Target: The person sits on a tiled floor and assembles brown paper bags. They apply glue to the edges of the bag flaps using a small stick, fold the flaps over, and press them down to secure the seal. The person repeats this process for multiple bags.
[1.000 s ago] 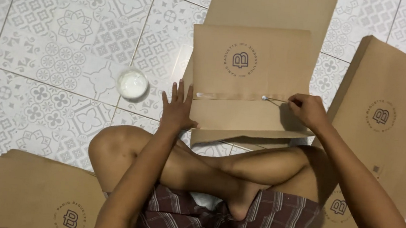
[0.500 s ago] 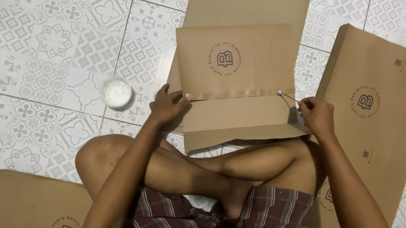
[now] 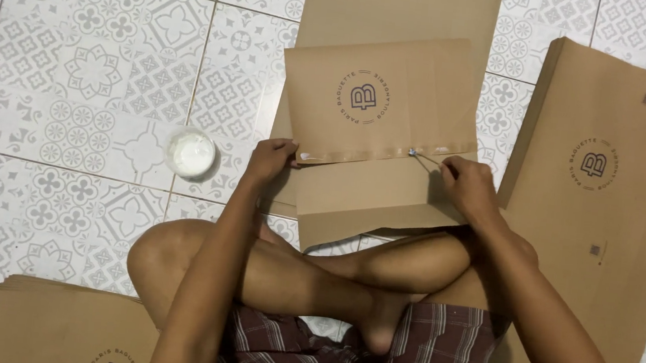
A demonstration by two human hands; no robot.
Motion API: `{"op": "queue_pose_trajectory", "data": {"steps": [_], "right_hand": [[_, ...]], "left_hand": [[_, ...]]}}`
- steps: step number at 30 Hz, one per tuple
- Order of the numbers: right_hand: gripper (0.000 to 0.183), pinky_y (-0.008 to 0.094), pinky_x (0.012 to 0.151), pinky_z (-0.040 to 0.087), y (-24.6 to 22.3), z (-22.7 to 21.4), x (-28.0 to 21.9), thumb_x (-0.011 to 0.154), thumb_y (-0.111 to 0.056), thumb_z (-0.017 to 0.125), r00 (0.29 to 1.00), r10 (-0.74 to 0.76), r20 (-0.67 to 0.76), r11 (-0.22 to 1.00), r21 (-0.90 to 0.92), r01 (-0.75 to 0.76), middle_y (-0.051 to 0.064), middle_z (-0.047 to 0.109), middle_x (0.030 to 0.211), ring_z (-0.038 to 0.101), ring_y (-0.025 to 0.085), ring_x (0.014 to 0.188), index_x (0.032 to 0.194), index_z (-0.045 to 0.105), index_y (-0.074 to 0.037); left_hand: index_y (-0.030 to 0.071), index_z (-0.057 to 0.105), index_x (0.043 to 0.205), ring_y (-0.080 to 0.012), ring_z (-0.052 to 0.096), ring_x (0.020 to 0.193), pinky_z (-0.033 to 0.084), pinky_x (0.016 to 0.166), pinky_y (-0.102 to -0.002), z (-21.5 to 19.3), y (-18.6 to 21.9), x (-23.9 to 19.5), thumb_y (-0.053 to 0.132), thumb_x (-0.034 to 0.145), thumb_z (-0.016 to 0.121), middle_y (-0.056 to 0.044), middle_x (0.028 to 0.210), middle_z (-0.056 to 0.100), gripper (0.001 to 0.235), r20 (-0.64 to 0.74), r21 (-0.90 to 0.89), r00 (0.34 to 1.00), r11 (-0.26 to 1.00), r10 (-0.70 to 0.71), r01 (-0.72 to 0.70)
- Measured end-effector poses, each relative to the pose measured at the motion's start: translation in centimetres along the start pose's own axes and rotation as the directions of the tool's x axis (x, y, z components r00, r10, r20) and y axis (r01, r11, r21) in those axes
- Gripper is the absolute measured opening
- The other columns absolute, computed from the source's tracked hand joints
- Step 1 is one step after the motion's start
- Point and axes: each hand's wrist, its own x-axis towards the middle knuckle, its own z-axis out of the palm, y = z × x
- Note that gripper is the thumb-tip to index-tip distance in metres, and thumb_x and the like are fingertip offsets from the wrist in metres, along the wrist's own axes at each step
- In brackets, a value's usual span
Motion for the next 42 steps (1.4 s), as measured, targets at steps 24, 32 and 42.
{"op": "queue_pose_trajectory", "data": {"steps": [24, 32, 42], "right_hand": [[0.016, 0.041, 0.072, 0.063, -10.1, 5.7, 0.7, 0.096, 0.002, 0.064, 0.965, -0.249, 0.085, 0.968, 0.006, 0.250, 0.023, 0.076, 0.088, 0.076, 0.037, 0.085, 0.106, 0.076, 0.004], [0.016, 0.042, 0.072, 0.063, -13.6, 6.5, 1.1, 0.095, 0.002, 0.065, 0.969, -0.217, 0.119, 0.974, 0.098, 0.206, 0.024, 0.076, 0.089, 0.076, 0.037, 0.086, 0.107, 0.076, 0.004], [0.016, 0.046, 0.073, 0.062, -17.5, 6.5, 1.0, 0.095, 0.003, 0.066, 0.956, -0.246, 0.159, 0.951, 0.232, 0.206, 0.028, 0.076, 0.091, 0.075, 0.043, 0.088, 0.106, 0.075, 0.007]], "left_hand": [[0.000, 0.058, 0.141, -0.0168, 0.068, 0.082, 0.065, 0.087, -0.036, 0.4, 0.1, -0.2, 0.016, 0.101, 0.053, -0.013, 0.094, 0.064, 0.043, 0.075, -0.503, 0.996, 0.861, -0.043, 0.075], [0.005, 0.061, 0.140, -0.0117, 0.067, 0.077, 0.064, 0.079, -0.029, 1.4, -1.1, 1.1, 0.016, 0.101, 0.056, -0.009, 0.091, 0.068, 0.041, 0.098, -0.479, 0.994, 0.874, -0.040, 0.082], [0.001, 0.056, 0.144, -0.0128, 0.063, 0.083, 0.060, 0.085, -0.030, 0.5, 0.0, -0.2, 0.021, 0.102, 0.058, -0.010, 0.094, 0.067, 0.046, 0.136, -0.477, 0.990, 0.874, -0.035, 0.096]]}}
